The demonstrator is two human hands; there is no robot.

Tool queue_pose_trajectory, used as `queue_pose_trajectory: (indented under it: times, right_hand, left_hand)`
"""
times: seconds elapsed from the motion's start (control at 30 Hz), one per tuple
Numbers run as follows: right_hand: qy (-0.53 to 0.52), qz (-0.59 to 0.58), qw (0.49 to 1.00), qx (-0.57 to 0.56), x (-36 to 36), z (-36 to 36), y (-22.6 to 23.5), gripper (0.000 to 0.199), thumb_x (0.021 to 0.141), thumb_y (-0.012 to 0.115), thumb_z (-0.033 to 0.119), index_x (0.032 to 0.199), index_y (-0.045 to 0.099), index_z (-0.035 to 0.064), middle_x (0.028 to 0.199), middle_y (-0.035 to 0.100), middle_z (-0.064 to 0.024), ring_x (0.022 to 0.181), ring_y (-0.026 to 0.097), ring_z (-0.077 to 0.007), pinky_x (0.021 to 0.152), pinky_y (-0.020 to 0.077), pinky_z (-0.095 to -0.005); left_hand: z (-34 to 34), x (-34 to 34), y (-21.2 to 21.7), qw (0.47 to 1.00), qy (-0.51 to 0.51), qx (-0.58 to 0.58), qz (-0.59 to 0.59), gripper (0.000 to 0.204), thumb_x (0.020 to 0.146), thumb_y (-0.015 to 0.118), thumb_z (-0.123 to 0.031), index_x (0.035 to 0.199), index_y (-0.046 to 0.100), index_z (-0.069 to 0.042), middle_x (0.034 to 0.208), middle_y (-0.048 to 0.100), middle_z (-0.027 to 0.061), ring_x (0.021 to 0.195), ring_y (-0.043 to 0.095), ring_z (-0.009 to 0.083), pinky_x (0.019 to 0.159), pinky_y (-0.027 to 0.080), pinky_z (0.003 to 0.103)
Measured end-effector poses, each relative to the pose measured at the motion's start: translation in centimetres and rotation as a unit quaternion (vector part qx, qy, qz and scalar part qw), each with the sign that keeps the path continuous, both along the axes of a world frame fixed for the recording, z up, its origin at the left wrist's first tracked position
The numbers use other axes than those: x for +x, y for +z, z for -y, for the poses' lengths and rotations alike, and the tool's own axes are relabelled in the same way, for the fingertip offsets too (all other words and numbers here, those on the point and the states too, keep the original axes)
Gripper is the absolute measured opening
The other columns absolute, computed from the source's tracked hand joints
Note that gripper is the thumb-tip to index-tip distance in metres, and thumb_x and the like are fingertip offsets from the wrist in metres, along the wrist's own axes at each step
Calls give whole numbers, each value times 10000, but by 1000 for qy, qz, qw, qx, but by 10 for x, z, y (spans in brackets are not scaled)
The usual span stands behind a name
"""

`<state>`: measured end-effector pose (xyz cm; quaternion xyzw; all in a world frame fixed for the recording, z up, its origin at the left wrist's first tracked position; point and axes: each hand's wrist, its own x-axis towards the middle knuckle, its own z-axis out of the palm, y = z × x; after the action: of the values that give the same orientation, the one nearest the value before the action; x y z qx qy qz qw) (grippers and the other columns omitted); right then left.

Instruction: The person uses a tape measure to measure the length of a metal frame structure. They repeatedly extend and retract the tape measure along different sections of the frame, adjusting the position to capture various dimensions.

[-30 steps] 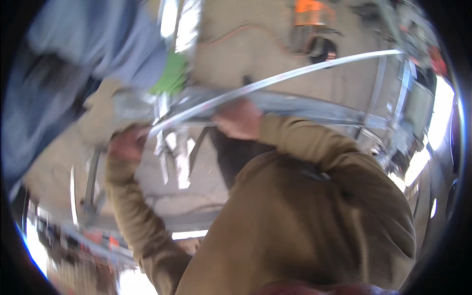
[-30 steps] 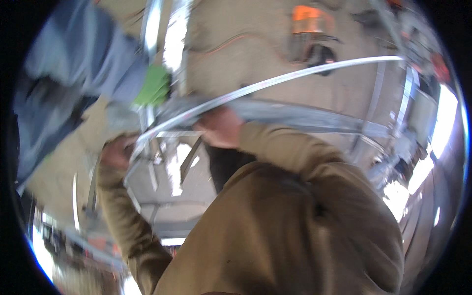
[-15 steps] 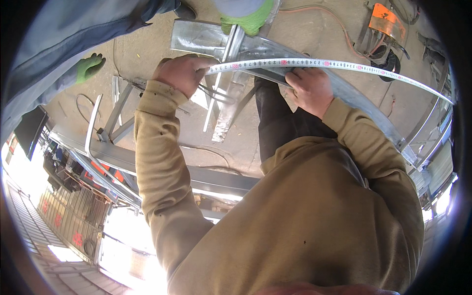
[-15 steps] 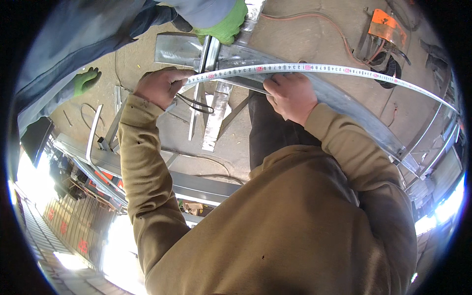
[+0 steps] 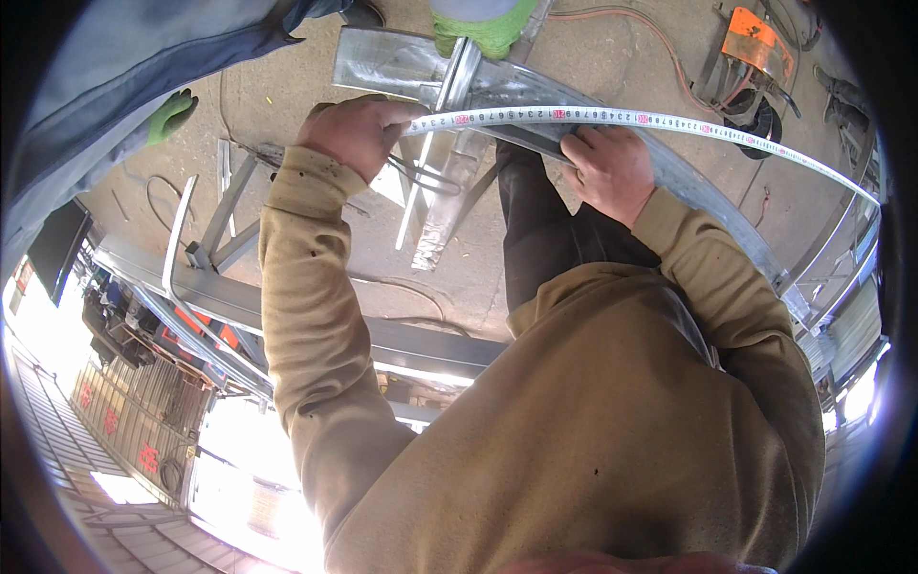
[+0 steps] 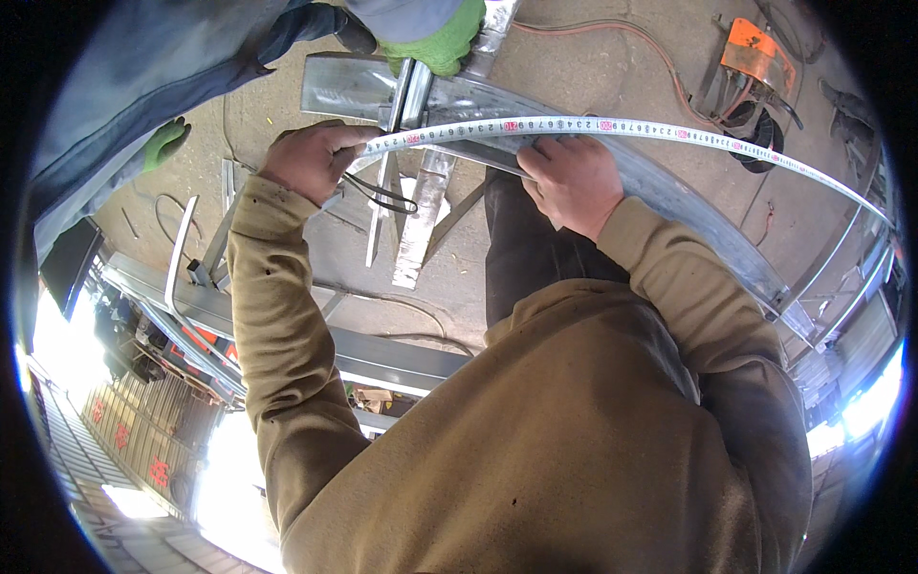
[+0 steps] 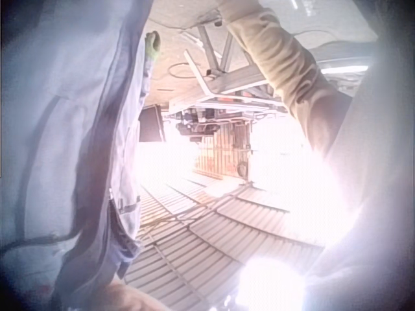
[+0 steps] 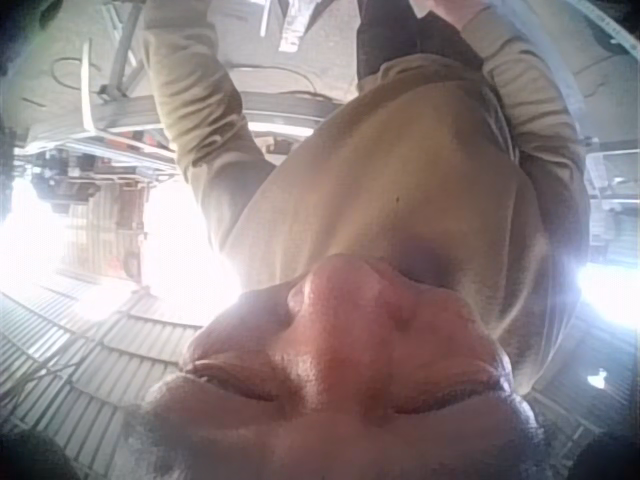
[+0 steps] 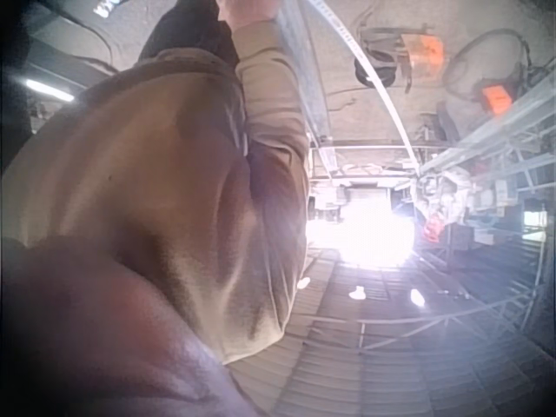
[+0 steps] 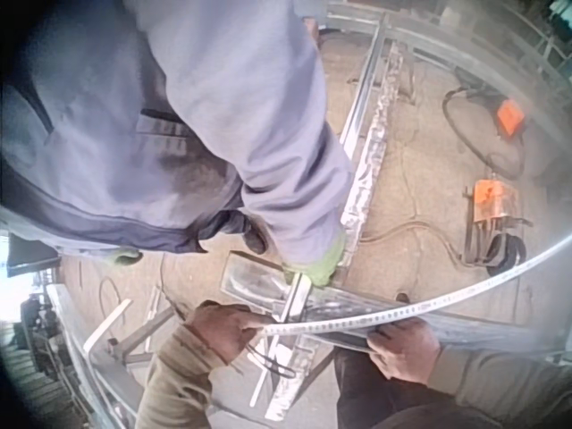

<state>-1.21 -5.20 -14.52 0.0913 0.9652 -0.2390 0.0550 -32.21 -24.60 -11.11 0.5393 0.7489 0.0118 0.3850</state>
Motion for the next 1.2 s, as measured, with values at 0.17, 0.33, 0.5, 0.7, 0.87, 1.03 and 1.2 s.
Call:
queue_pose_trajectory:
  times: [0.17,0.33,0.5,0.7,0.87,1.03,1.2]
  right_hand:
    - [-1,-1,1000,0,0,0,0,227,807,798,227,970,661,146,824,616,-25,766,664,-249,707,519,-419]
    - [-3,0,1000,3,1,-1,0,224,810,797,223,973,665,145,832,622,-24,776,669,-241,707,518,-413]
    - [-4,1,1000,-4,0,-1,0,234,811,796,221,992,675,136,847,633,-25,791,674,-247,727,524,-411]
    - [-4,0,1000,-4,-1,1,1,235,829,788,234,1012,682,129,859,646,-39,799,678,-262,750,530,-422]
    - [1,13,1000,4,1,0,0,227,848,774,253,1008,678,124,880,666,-45,804,687,-265,750,529,-428]
    - [2,16,1000,-2,3,0,-1,225,853,765,250,1022,685,126,867,664,-43,782,687,-268,746,531,-426]
    - [-4,-3,1000,19,6,3,-3,233,860,759,262,1038,688,128,856,661,-42,779,689,-270,730,535,-429]
  left_hand:
    - [-2,1,3,1000,1,-19,3,268,1029,630,-236,1266,755,-260,1096,785,108,1007,752,334,901,601,450]
    - [-1,0,4,1000,4,-13,11,280,1021,641,-209,1276,750,-252,1127,780,102,1011,751,324,903,601,438]
    - [-1,1,4,1000,9,-6,17,284,1025,642,-177,1284,754,-205,1126,779,107,954,751,328,864,588,435]
    - [-3,-3,3,999,-3,-33,11,295,1019,638,-197,1287,746,-255,1149,781,93,1041,745,325,917,596,446]
    - [-1,-6,-5,999,17,-16,47,280,1024,630,-236,1271,760,-259,1172,776,106,1055,739,339,938,588,448]
    - [-3,-8,-7,998,5,-47,35,285,1026,642,-186,1289,749,-205,1193,770,124,1061,738,349,938,577,433]
    - [-5,-8,-6,997,1,-64,37,298,1038,628,-192,1316,735,-185,1212,766,130,1069,737,349,938,570,428]
